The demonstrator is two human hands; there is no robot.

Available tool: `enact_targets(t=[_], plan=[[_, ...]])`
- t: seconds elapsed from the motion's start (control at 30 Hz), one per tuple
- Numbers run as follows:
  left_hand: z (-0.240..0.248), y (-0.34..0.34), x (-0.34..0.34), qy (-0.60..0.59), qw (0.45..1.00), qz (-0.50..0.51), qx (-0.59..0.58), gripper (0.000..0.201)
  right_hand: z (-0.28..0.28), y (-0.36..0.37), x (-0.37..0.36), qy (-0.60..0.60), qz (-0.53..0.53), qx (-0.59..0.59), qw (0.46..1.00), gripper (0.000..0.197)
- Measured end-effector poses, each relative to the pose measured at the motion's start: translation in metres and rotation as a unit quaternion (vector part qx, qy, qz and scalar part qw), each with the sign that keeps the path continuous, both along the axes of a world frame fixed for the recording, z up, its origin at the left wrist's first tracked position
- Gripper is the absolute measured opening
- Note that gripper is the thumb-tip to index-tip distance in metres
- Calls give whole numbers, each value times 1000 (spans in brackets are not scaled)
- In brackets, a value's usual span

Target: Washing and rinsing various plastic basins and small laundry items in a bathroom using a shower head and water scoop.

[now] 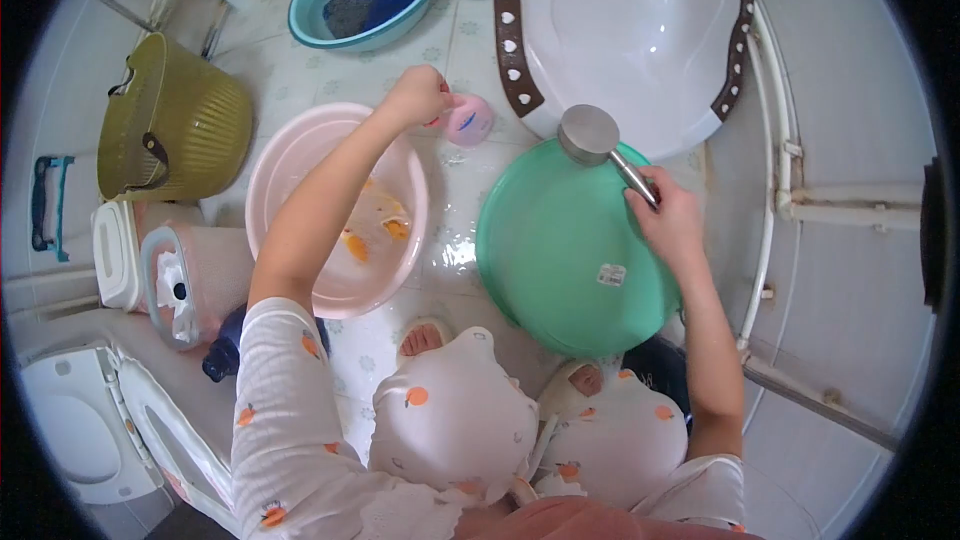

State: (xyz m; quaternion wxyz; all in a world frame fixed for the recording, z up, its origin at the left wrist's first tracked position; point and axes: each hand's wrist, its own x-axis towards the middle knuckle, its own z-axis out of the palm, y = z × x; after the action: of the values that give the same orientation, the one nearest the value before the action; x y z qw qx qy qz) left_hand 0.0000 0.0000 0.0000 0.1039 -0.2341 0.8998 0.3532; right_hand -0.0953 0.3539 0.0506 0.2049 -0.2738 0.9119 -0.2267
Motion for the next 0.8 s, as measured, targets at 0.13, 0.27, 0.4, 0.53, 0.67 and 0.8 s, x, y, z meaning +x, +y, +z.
enact_targets(t=[0.13, 0.27, 0.4, 0.53, 0.67, 0.8], plan=[[-23, 24, -11, 1, 997, 5, -76, 25, -22, 17, 5, 125, 5, -101, 987, 28], [-23, 27, 5, 110, 950, -4, -291, 31, -8, -2, 13, 132, 25, -115, 984, 26], [37, 112, -11, 157, 942, -7, -297, 37, -10, -2, 15, 102, -18, -129, 986, 26], [52, 171, 0, 75, 923, 71, 371, 36, 22, -23, 36, 126, -39, -191, 973, 28], [115, 209, -5, 203, 778, 205, 557, 21, 86, -20, 43, 46, 57, -230, 971, 38], [229, 212, 11, 202, 769, 257, 549, 19, 214, -5, 60, 247, -8, -186, 951, 43]])
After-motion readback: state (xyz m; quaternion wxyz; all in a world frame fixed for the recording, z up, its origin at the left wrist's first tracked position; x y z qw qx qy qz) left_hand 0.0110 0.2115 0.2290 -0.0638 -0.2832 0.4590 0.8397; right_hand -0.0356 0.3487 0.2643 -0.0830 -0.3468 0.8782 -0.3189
